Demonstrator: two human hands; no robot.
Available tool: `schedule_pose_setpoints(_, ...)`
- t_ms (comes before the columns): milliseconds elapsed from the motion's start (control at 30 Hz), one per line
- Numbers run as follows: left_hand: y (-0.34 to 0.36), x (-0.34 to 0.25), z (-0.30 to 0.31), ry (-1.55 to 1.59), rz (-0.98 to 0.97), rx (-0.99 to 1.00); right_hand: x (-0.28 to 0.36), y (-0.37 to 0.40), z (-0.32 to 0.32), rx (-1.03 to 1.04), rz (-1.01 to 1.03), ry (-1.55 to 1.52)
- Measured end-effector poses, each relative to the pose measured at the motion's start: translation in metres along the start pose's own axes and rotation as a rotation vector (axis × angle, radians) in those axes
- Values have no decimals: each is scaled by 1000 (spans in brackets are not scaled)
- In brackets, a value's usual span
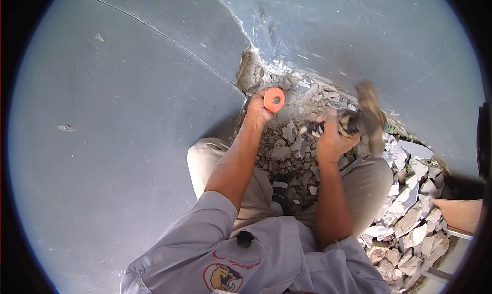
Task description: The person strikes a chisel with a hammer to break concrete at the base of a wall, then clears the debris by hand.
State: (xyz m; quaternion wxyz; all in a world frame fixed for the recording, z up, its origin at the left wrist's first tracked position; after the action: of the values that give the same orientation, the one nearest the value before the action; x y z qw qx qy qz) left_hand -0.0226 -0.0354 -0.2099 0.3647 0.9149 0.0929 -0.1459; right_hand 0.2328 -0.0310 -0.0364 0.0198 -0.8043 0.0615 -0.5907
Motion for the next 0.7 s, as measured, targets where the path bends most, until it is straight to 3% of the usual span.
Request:
schedule_pose_setpoints(33,-4,0,2,19,11,26,0,0,2,-100,96,-26)
schedule_pose_setpoints(100,19,-3,-19,-111,16,20,-96,34,-1,264,-172,83)
schedule_pose_setpoints(167,24,7,-20,-142,37,26,-124,38,-4,552,-424,428)
schedule_pose_setpoints(233,18,1,-10,-55,26,41,-104,40,-1,519,-585,244)
schedule_pose_setpoints(267,16,0,-2,-87,41,77,-120,39,8,473,-435,326)
schedule_pose_setpoints(367,22,5,31,-617,25,-93,-102,29,24,308,-597,131)
schedule_pose_setpoints(400,27,4,33,-795,12,-151,-96,22,31,243,-522,250)
schedule_pose_setpoints(500,31,1,25,-793,90,-133,-83,9,44,189,-608,129)
schedule_pose_setpoints(633,56,31,-20,-682,109,124,-84,5,58,213,-484,190)
schedule_pose_setpoints(700,72,43,-38,-495,188,385,-76,6,54,257,-516,199)
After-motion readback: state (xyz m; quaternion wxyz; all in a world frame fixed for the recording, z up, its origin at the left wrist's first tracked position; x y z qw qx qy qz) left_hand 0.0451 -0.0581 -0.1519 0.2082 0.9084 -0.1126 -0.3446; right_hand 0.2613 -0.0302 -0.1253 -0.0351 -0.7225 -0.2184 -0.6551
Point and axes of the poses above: each hand's wrist, its own y-axis away from the middle knuckle, its own z-axis out of the back of the hand, x = y × z, the point moved 4 cm from there along -y, towards the middle knuckle, and after that the axes turned 6 degrees about x, right-handed, at the moved point
